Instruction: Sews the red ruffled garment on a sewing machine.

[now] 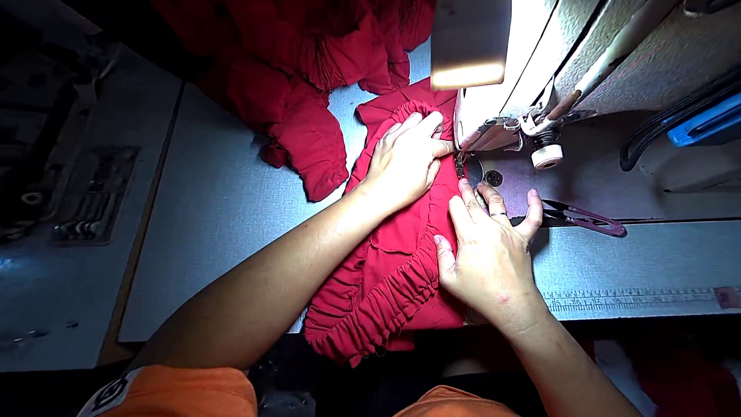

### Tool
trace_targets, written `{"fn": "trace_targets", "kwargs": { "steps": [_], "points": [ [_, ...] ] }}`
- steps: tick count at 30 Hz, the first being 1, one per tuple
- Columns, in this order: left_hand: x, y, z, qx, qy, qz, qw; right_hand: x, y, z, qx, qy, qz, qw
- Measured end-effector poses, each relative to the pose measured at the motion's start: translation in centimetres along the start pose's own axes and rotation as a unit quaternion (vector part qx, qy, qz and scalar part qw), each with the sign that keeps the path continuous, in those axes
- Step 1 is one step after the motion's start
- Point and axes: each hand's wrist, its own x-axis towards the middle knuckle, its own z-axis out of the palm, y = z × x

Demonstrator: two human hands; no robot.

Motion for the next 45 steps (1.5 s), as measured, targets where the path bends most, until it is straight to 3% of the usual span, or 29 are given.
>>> {"fn": "trace_targets", "kwargs": {
  "steps": [12, 17, 22, 24, 27, 30, 32, 35, 39, 45],
  "points": [
    [-0.5, -0.7, -0.1, -0.06, -0.02, -0.017, 0.998, -0.1, 0.1, 0.0, 0.018, 0.004, 0.01, 1.0],
    [-2.5, 0.5, -1.3, -0.117, 0.12, -0.088, 0.982, -0.2, 0.0, 0.1, 0.022, 0.006, 0.008, 1.0],
    [-2.4, 2.2, -2.1, -0.087, -0.028, -0.24, 0.966, -0.2, 0.2, 0.1, 0.017, 0.001, 0.004, 1.0],
    [-2.0, 2.2, -2.1, -0.078, -0.051, -0.271, 0.958, -0.2, 0.2, 0.2, 0.019, 0.005, 0.005, 1.0],
    [-2.1, 2.6, -1.4, -0.04, -0.01, -0.207, 0.978, -0.3, 0.3, 0.2, 0.017, 0.004, 0.008, 1.0],
    [-2.8, 2.1, -0.5, -0.04, 0.037, -0.003, 0.999, -0.4, 0.4, 0.3, 0.019, 0.012, 0.005, 1.0],
    [-3.5, 1.5, -0.5, -0.061, 0.016, 0.083, 0.995, -0.6, 0.5, 0.5, 0.031, 0.027, 0.006, 0.999],
    [-5.4, 2.4, -2.3, -0.044, -0.042, 0.06, 0.996, -0.8, 1.1, 0.4, 0.056, 0.03, 0.014, 0.998],
    [-8.7, 7.7, -3.5, -0.032, 0.002, -0.012, 0.999, -0.3, 2.4, 0.0, 0.107, 0.027, 0.004, 0.994],
    [-10.2, 12.4, -2.4, 0.064, -0.033, -0.084, 0.994, 0.6, 4.2, -0.6, 0.16, 0.012, -0.026, 0.987]
  ]
}}
